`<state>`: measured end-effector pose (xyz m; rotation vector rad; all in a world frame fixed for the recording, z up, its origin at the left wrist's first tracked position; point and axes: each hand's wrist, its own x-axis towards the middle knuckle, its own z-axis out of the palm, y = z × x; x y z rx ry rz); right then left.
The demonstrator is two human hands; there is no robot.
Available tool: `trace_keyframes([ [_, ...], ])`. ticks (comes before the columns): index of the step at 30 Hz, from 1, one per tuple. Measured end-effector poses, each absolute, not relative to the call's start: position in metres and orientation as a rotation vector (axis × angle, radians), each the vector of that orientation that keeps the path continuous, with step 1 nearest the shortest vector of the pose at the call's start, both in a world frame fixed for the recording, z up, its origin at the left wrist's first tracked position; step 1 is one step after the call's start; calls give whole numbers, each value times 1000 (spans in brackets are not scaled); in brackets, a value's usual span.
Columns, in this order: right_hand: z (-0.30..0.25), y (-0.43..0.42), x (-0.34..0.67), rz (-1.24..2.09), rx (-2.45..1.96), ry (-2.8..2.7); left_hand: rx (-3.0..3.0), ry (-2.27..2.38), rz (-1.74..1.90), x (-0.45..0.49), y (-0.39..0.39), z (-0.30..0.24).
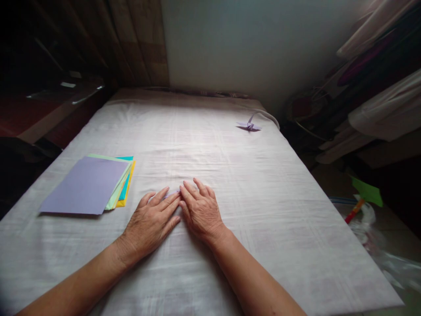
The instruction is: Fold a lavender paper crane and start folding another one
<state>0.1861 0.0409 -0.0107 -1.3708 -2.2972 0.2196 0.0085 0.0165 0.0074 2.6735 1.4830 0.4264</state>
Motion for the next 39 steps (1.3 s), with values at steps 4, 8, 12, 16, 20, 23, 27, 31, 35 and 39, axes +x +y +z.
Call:
trace_keyframes([
  [4,-11,33,189,267,-1416,-2465,2686,1466,459,2,18,4],
  [8,-9,36,192,308,-1474,-2581,2757,1416,377,-15,16,2],
  [12,-7,38,194,318,-1511,-2627,2791,1437,305,-27,13,3],
  [16,-4,34,190,253,-1507,-2624,2780,1456,290,-26,12,6],
  [20,-3,32,184,216,-1403,-2649,2785,1460,331,-22,13,8],
  [23,-4,32,180,290,-1356,-2682,2790,1454,344,-23,13,9],
  [27,-5,33,188,331,-1403,-2679,2788,1453,332,-24,13,8],
  [31,-5,31,202,326,-1500,-2658,2784,1442,327,-25,13,8],
  [35,-3,30,206,328,-1540,-2651,2802,1447,353,-19,16,16],
  [39,0,30,203,319,-1563,-2638,2850,1462,369,-5,23,25],
])
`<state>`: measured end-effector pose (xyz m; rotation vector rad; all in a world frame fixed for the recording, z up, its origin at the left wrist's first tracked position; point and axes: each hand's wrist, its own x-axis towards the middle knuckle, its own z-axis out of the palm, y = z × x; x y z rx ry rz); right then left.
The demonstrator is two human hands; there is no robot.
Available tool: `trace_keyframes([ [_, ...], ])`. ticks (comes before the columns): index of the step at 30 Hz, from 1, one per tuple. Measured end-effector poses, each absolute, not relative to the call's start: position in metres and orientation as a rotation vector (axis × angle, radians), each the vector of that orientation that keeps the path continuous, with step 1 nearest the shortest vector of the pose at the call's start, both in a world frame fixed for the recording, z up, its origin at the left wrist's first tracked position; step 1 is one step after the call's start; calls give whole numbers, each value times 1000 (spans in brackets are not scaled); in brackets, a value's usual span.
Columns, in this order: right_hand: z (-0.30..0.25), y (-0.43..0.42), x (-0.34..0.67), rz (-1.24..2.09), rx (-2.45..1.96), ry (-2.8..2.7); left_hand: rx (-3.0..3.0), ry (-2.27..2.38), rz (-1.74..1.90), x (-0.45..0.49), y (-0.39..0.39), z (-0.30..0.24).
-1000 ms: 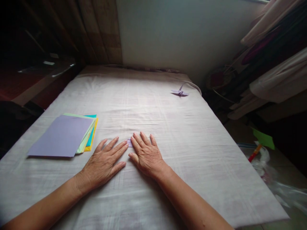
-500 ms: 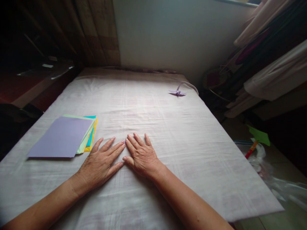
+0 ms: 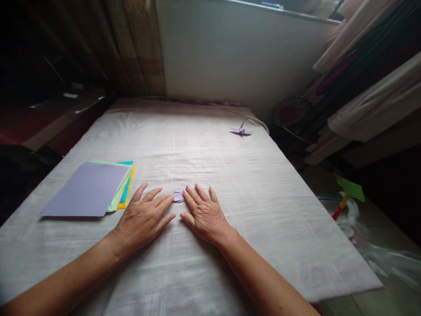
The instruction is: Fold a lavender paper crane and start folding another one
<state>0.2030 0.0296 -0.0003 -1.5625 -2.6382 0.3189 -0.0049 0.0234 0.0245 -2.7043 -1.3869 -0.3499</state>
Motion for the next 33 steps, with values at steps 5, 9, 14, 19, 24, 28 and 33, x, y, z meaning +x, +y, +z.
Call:
trace_keyframes([
  [5,-2,30,203,317,-1533,-2638,-2721,-1323,-381,4,28,14],
  [9,-4,30,205,374,-1528,-2620,-2787,-1287,-298,-3,29,3],
  [14,0,35,208,430,-1566,-2563,-2813,-1285,-234,-8,29,2],
  [19,0,35,205,277,-1662,-2494,-2811,-1298,-265,-5,29,4],
  [24,0,34,200,133,-1568,-2560,-2789,-1294,-289,-2,29,5],
  [28,6,41,202,111,-1428,-2688,-2765,-1296,-271,1,29,7],
  [33,5,39,206,151,-1500,-2684,-2755,-1297,-272,3,29,6],
])
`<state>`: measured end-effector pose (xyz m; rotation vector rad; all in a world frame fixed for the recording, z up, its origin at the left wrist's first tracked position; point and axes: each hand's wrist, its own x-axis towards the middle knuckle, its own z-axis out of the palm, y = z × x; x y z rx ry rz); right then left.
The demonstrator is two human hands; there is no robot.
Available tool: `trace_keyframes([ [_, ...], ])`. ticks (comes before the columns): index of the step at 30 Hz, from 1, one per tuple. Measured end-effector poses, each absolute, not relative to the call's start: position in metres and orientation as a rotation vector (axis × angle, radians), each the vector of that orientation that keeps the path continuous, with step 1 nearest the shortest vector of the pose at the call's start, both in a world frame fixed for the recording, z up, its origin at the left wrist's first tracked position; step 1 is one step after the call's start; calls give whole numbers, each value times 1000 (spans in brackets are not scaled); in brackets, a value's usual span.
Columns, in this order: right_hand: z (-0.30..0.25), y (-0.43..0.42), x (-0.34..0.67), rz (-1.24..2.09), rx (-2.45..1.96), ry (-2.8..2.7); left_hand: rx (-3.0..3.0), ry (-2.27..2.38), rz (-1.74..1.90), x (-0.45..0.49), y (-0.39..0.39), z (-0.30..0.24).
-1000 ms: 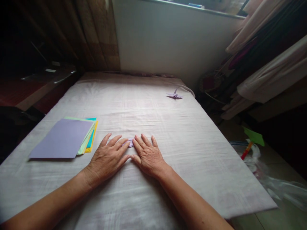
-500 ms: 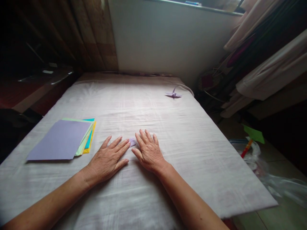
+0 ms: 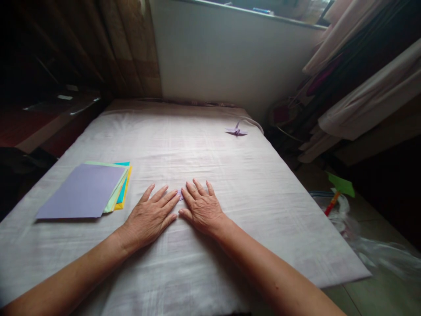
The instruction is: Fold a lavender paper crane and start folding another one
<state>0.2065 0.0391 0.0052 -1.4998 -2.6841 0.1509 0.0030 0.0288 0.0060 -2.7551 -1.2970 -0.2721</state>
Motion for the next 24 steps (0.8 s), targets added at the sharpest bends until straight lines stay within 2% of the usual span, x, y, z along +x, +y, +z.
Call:
trace_keyframes([
  [10,7,26,201,-10,-1439,-2679,-2757,-1271,-290,4,30,6],
  [15,15,34,205,87,-1428,-2743,-2822,-1307,-333,1,35,6],
  [19,14,32,212,231,-1554,-2666,-2965,-1373,-465,-15,40,1],
  [24,10,30,205,250,-1611,-2531,-2921,-1497,-772,-31,46,-5],
])
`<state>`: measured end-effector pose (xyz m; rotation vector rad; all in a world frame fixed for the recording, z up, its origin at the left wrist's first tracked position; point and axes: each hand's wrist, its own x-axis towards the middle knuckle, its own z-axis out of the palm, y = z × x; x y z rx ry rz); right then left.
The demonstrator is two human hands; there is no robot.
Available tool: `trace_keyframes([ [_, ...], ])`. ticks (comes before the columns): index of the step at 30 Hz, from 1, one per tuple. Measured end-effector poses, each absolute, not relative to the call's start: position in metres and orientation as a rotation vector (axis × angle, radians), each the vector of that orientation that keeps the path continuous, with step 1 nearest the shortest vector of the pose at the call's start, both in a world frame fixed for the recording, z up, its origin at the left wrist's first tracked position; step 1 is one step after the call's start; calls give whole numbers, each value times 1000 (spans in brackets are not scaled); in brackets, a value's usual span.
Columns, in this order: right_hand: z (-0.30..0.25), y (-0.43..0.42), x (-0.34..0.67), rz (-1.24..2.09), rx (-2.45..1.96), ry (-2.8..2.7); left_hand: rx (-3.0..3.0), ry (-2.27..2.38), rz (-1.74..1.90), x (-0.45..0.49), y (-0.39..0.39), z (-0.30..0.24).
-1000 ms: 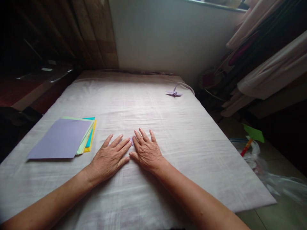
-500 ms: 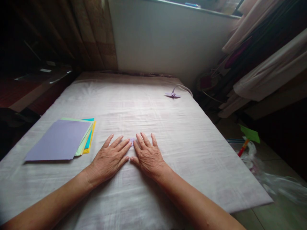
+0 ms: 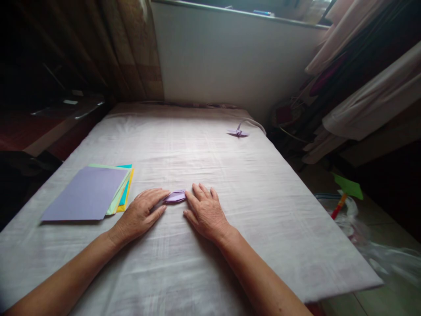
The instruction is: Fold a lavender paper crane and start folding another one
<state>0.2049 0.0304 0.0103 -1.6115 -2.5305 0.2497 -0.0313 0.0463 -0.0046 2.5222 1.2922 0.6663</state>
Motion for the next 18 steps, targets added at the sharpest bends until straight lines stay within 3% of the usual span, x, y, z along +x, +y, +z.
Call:
trace_keyframes([
  [9,1,33,190,191,-1519,-2393,2408,1274,849,-24,46,-2],
  [18,5,40,193,242,-1374,-2343,2403,1174,738,-24,41,1],
])
